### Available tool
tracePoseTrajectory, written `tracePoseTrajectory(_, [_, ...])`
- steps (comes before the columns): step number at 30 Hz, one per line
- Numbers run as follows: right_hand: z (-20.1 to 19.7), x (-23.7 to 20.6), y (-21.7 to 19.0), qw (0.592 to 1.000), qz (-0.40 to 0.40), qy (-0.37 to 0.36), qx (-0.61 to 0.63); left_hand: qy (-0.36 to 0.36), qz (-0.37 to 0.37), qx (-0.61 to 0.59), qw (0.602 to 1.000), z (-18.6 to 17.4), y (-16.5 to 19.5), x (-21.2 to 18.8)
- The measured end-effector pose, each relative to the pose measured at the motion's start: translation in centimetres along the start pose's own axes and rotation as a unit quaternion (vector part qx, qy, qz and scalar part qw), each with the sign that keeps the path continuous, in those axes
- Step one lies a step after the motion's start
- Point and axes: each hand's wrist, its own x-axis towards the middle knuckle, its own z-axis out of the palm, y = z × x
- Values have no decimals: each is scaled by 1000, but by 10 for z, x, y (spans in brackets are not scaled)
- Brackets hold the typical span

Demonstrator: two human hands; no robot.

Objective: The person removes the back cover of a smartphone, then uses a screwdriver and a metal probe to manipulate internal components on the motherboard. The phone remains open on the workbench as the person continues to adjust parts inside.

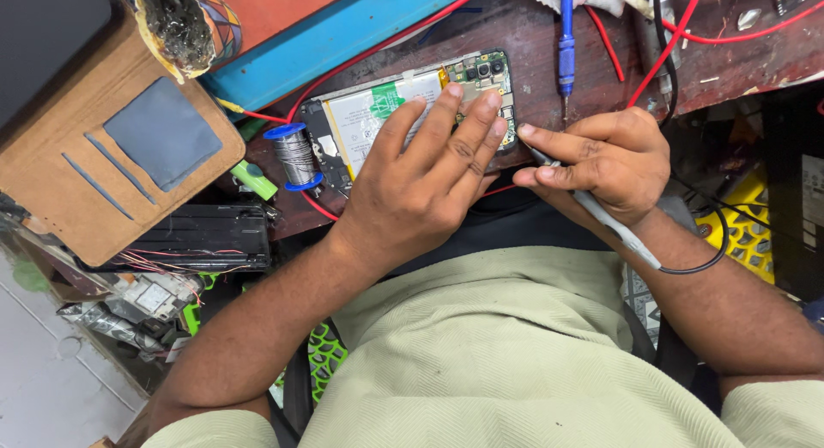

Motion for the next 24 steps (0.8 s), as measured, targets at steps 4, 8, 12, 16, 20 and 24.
tracePoseTrajectory(4, [0,1,0,1000,-4,-2,-6,-1,-4,1,1000,0,0,0])
tracePoseTrajectory(8, [1,1,1,1000,-5,3,-6,-1,-1,2,1000,0,0,0])
tracePoseTrajectory(12, [1,1,1,1000,-8,4,-8,0,-2,-8,1000,0,0,1])
tracePoseTrajectory(16, [0,0,0,1000,-10,4,-10,5,-3,-8,1000,-1,0,1])
tracePoseTrajectory(20, [-1,0,-1,1000,-6,1,-15,4,-2,-10,1000,-1,0,1])
tracePoseTrajectory(24, [0,-1,0,1000,-4,1,-10,7,-2,-10,1000,0,0,1])
